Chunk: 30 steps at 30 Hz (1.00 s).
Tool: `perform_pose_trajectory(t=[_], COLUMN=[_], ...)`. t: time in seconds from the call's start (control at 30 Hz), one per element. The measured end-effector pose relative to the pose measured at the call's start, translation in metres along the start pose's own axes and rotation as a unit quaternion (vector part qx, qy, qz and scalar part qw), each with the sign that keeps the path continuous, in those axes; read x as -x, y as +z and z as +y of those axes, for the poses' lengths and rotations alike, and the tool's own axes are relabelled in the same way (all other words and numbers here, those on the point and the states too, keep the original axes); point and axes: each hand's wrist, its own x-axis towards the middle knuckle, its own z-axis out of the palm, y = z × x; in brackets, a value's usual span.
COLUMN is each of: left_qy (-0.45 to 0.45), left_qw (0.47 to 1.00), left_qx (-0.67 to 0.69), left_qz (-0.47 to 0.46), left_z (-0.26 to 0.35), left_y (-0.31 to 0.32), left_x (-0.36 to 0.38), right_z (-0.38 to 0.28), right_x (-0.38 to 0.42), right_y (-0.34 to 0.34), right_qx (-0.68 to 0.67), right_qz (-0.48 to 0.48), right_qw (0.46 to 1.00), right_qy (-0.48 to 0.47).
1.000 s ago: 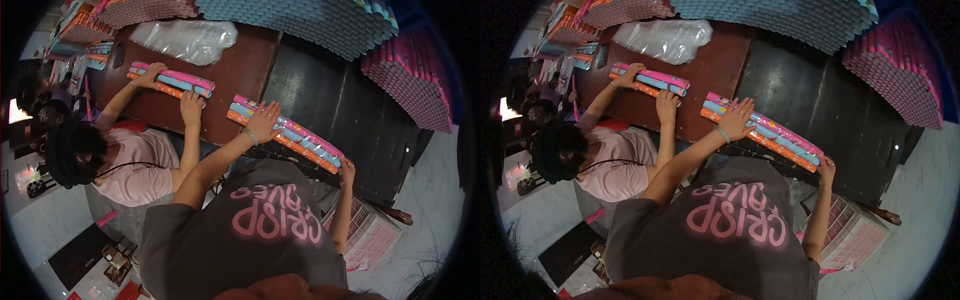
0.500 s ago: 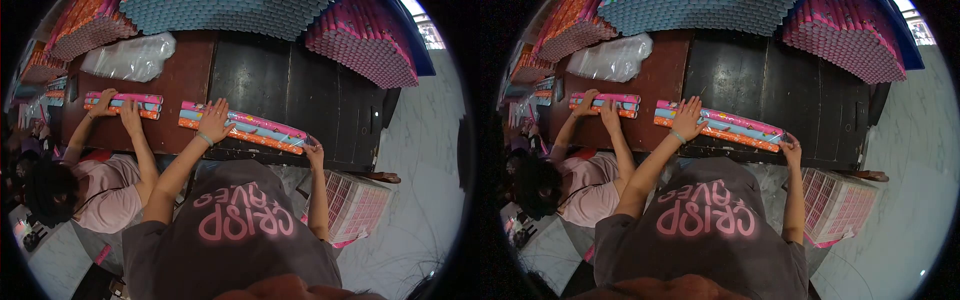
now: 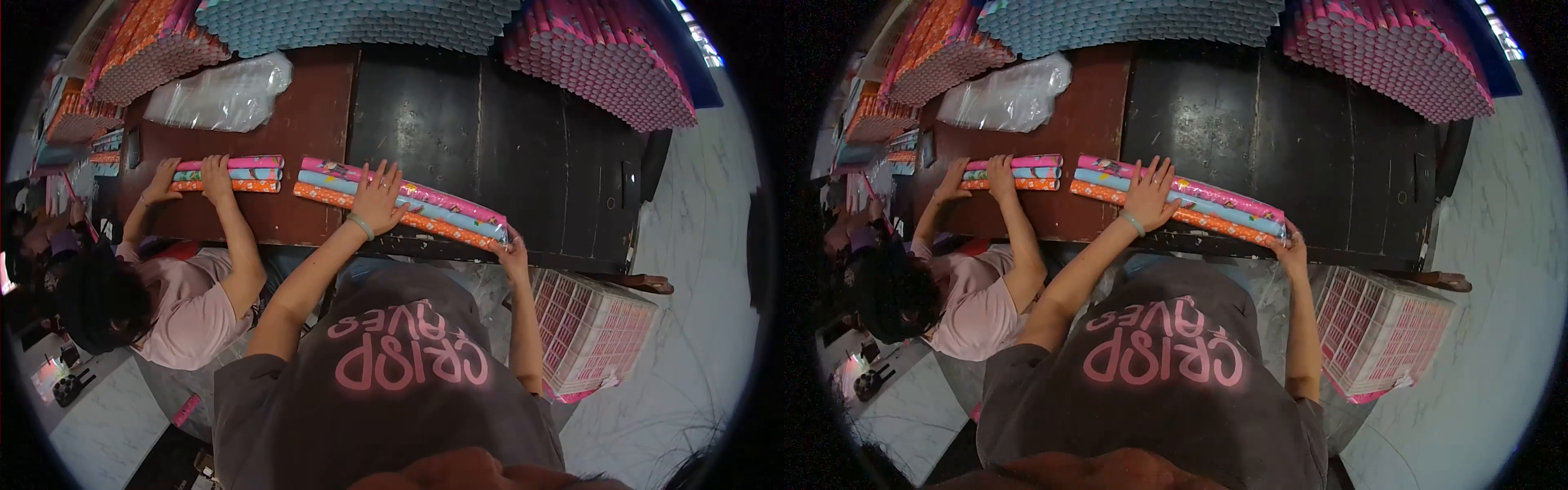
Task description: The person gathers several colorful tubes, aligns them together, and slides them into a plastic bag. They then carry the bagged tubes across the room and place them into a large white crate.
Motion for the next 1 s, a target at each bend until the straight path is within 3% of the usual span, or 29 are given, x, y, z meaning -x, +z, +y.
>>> perform_pose_trajectory(t=[0.07, 0.13, 0.17, 0.23, 0.4, 0.47, 0.53, 0.6, 0.67, 0.7, 0.77, 0.8, 0.87, 0.9, 0.97, 1.0], left_qy=[0.014, 0.043, 0.070, 0.116, 0.173, 0.177, 0.174, 0.178, 0.177, 0.177, 0.177, 0.176, 0.182, 0.188, 0.197, 0.201], left_qw=[1.000, 0.999, 0.997, 0.992, 0.983, 0.983, 0.983, 0.982, 0.982, 0.982, 0.982, 0.982, 0.982, 0.981, 0.979, 0.979], left_qx=[0.007, 0.018, 0.027, 0.032, 0.029, 0.020, 0.022, 0.018, 0.008, 0.005, -0.001, -0.003, -0.008, -0.007, -0.012, -0.015], left_qz=[-0.002, -0.007, -0.015, -0.034, -0.043, -0.053, -0.053, -0.064, -0.068, -0.064, -0.062, -0.066, -0.058, -0.053, -0.042, -0.036], left_z=[0.009, 0.009, 0.007, 0.006, 0.014, 0.015, 0.018, 0.019, 0.018, 0.018, 0.019, 0.019, 0.018, 0.017, 0.016, 0.017], left_y=[0.005, 0.005, 0.004, 0.000, -0.003, -0.007, -0.007, -0.006, -0.007, -0.007, -0.007, -0.007, -0.007, -0.006, -0.006, -0.006], left_x=[0.000, 0.001, 0.002, 0.003, -0.004, -0.006, -0.005, -0.006, -0.007, -0.007, -0.007, -0.006, -0.005, -0.005, -0.008, -0.006], right_z=[0.007, -0.001, 0.019, 0.069, 0.093, 0.128, 0.092, 0.028, 0.015, 0.023, 0.046, 0.039, 0.028, 0.037, 0.065, 0.064], right_x=[0.021, 0.046, 0.058, 0.090, 0.116, 0.098, 0.066, 0.039, 0.024, 0.018, 0.004, 0.005, 0.018, 0.026, 0.039, 0.044], right_y=[0.007, -0.018, -0.035, -0.075, -0.110, -0.148, -0.155, -0.110, -0.067, -0.051, -0.026, -0.023, -0.012, -0.009, -0.012, -0.014], right_qx=[-0.027, -0.047, -0.044, -0.017, -0.064, -0.031, -0.014, 0.063, 0.159, 0.158, 0.122, 0.125, 0.111, 0.109, 0.029, 0.104], right_qz=[0.011, 0.043, 0.086, 0.007, -0.077, -0.081, -0.108, -0.301, -0.399, -0.401, -0.629, -0.631, -0.559, -0.557, -0.493, -0.480], right_qw=[1.000, 0.993, 0.993, 0.998, 0.967, 0.975, 0.976, 0.948, 0.892, 0.892, 0.756, 0.755, 0.782, 0.786, 0.858, 0.851], right_qy=[-0.010, 0.098, 0.067, 0.060, 0.235, 0.204, 0.191, 0.077, 0.142, 0.139, 0.136, 0.129, 0.252, 0.244, 0.141, 0.184])
